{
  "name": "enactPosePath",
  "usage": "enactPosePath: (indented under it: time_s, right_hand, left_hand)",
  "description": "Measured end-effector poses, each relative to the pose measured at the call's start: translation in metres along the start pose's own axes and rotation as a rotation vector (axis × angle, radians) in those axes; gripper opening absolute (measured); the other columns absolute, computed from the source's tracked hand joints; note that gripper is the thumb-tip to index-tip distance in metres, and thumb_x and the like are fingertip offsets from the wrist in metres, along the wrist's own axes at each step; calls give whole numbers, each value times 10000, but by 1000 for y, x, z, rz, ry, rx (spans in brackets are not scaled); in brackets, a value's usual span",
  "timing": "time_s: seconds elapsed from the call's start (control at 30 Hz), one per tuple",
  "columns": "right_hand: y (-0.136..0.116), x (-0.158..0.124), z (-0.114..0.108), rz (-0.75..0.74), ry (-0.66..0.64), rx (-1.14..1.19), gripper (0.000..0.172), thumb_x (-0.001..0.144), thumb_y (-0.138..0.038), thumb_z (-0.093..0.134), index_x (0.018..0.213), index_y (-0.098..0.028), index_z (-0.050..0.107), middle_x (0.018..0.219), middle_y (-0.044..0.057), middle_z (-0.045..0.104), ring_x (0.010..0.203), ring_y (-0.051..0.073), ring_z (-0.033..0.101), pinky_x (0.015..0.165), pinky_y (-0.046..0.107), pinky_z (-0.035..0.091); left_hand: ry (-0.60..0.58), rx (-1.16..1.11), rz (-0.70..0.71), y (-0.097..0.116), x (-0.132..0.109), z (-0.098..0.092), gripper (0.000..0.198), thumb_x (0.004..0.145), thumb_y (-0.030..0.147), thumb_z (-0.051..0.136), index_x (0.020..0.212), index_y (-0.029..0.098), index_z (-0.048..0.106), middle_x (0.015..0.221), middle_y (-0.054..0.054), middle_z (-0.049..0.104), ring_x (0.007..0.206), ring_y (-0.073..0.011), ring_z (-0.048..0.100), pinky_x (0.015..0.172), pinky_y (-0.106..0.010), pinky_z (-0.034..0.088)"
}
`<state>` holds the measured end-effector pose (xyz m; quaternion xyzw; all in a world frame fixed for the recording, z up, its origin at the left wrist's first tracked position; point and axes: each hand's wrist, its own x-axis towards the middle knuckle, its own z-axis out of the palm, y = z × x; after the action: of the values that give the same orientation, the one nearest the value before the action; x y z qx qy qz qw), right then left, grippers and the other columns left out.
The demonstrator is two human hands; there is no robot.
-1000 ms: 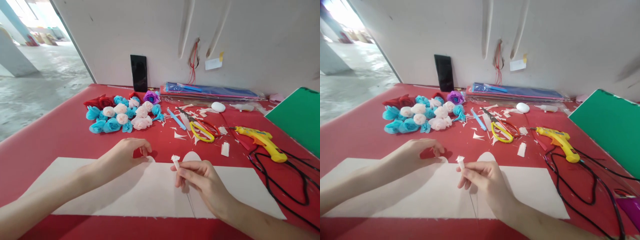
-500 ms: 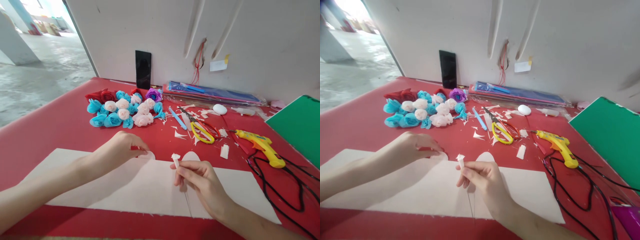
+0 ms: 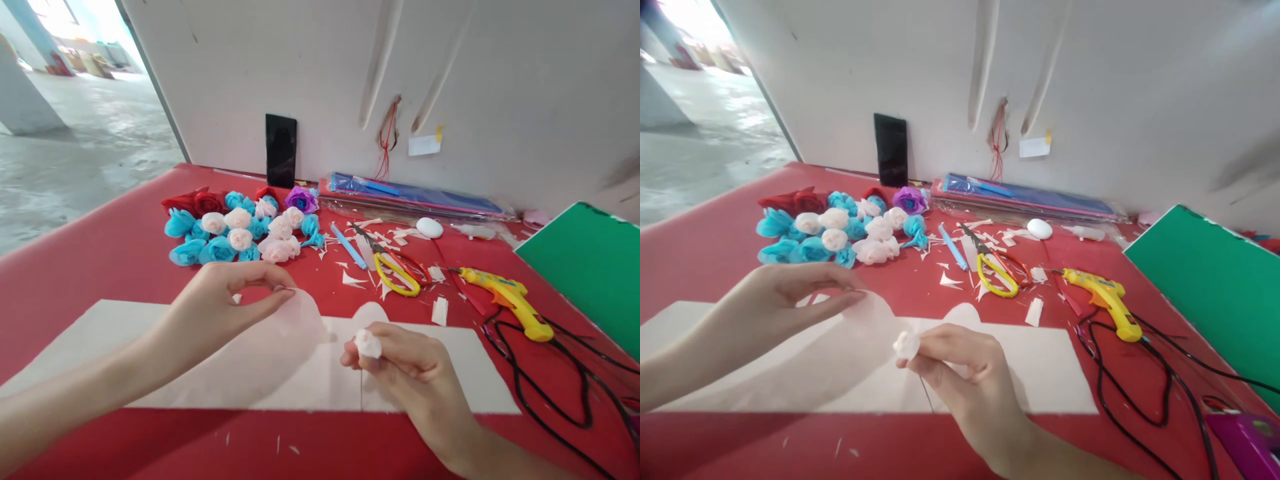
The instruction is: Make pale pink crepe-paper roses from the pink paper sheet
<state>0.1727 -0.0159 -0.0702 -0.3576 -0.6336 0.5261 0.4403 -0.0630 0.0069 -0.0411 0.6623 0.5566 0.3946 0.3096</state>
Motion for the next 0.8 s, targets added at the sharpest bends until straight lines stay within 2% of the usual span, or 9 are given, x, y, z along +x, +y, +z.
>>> enactPosePath:
  time_s: [0.1, 0.17, 0.23, 0.3, 0.37, 0.47, 0.53, 0.67, 0.8]
  right_hand:
    - [-10, 2, -1, -256, 16, -94, 172, 911, -208, 740, 973, -326, 849, 897, 37, 809, 794, 148, 750, 720, 217, 623]
    - [-14, 3, -3, -268, 25, -80, 159, 910, -247, 750, 982, -350, 848, 952, 40, 808, 827, 150, 752, 723, 206, 617]
    - [-14, 3, -5, -154, 53, -11, 114, 909, -306, 756, 929, -362, 854, 911, 21, 805, 809, 139, 736, 714, 195, 594]
    - [-13, 3, -7, 8, 85, 103, 105, 906, -375, 754, 883, -356, 855, 776, -3, 785, 740, 128, 705, 707, 202, 568]
    - [-12, 6, -10, 142, 130, 199, 140, 863, -439, 781, 825, -325, 853, 652, -16, 742, 664, 120, 654, 710, 221, 544]
    - [-7, 15, -14, 258, 215, 219, 231, 756, -486, 828, 678, -268, 820, 591, -15, 694, 619, 117, 576, 708, 243, 505]
    - [-3, 23, -19, 295, 249, 195, 253, 729, -483, 820, 637, -248, 796, 590, -11, 679, 629, 120, 555, 713, 251, 490]
    - [6, 36, -30, 395, 227, 89, 301, 724, -490, 809, 641, -202, 788, 700, 39, 724, 776, 172, 644, 790, 294, 509]
    - [7, 42, -37, 466, 89, -48, 384, 656, -561, 855, 697, -181, 813, 999, 129, 788, 1001, 278, 711, 828, 359, 556]
  left_hand:
    - [55, -16, 66, 11, 0, -2, 134, 756, 313, 677, 662, 260, 755, 676, 30, 762, 638, -158, 631, 599, -227, 488]
    - [30, -34, 90, 12, 3, 1, 149, 770, 339, 663, 671, 255, 736, 670, 26, 752, 630, -159, 636, 594, -227, 495]
    - [-28, -50, 98, 7, 8, 8, 191, 807, 366, 620, 678, 239, 683, 672, 20, 726, 618, -155, 637, 574, -221, 501]
    - [-101, -56, 100, -4, 12, 17, 257, 871, 399, 540, 683, 231, 590, 654, 20, 680, 576, -149, 625, 521, -216, 492]
    - [-202, -32, 114, -17, 10, 23, 252, 918, 388, 501, 738, 230, 582, 666, 22, 680, 603, -162, 657, 536, -221, 516]
    - [-356, 36, 138, -33, -1, 27, 224, 976, 369, 491, 919, 246, 670, 879, -2, 773, 818, -194, 741, 749, -263, 591]
    - [-458, 71, 165, -40, -8, 26, 247, 1012, 335, 456, 1040, 275, 694, 1080, -8, 786, 1016, -196, 739, 919, -275, 579]
    - [-588, 146, 229, -43, -10, 23, 276, 1026, 296, 437, 1120, 281, 695, 1354, -26, 712, 1293, -222, 627, 1164, -341, 441]
    - [-650, 189, 259, -44, -6, 23, 290, 1037, 292, 427, 1110, 268, 707, 1471, -28, 649, 1447, -238, 498, 1279, -425, 245]
